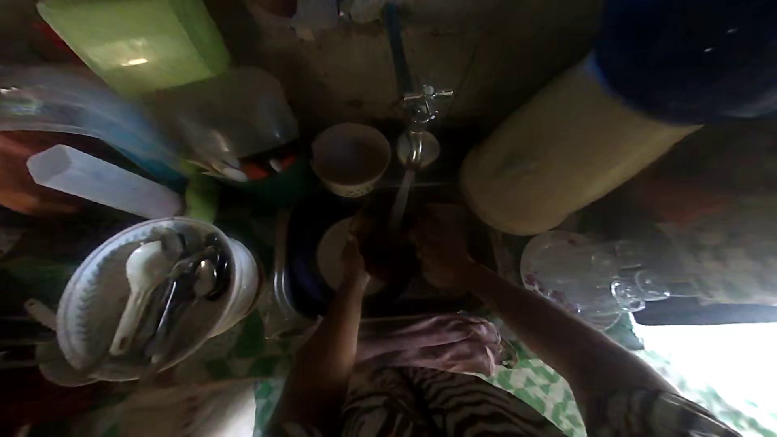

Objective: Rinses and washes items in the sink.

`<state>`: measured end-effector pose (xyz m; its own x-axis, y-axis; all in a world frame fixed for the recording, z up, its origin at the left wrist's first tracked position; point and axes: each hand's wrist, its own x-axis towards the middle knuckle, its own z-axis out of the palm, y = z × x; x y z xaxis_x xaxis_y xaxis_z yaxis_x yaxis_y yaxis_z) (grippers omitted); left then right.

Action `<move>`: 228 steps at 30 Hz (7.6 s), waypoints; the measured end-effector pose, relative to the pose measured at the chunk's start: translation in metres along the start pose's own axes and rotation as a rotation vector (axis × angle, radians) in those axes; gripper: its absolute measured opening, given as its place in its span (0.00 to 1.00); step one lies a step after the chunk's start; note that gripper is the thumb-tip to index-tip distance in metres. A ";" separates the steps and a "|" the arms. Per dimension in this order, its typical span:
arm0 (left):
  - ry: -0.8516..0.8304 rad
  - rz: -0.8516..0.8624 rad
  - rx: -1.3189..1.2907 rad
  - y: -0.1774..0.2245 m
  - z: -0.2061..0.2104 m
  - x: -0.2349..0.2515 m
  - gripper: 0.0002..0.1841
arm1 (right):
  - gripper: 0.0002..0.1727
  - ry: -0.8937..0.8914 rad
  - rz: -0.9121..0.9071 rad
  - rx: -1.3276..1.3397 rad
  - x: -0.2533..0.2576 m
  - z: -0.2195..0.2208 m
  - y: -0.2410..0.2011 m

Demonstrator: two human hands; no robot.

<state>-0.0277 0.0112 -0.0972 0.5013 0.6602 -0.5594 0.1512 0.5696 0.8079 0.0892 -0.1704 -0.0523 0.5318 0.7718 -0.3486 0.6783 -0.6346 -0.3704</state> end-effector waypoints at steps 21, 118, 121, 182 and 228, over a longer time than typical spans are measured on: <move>0.217 0.035 0.291 0.021 -0.028 0.002 0.20 | 0.26 0.201 0.364 0.952 0.060 -0.049 -0.043; -0.517 0.210 0.784 0.125 0.066 -0.008 0.17 | 0.25 0.681 0.453 2.105 0.000 0.063 0.002; -0.505 0.251 0.825 0.127 0.079 -0.010 0.16 | 0.23 0.676 0.444 2.151 0.000 0.066 0.010; -0.273 0.306 1.018 0.140 0.039 -0.038 0.20 | 0.38 0.516 0.362 2.065 0.058 0.053 -0.032; -0.381 -0.023 0.248 0.038 0.052 0.002 0.20 | 0.18 0.574 0.525 1.526 -0.017 0.011 0.070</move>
<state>0.0228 0.0089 -0.0574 0.7660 0.3952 -0.5070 0.3420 0.4171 0.8420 0.1219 -0.2287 -0.0820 0.8537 0.1823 -0.4879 -0.4958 -0.0024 -0.8684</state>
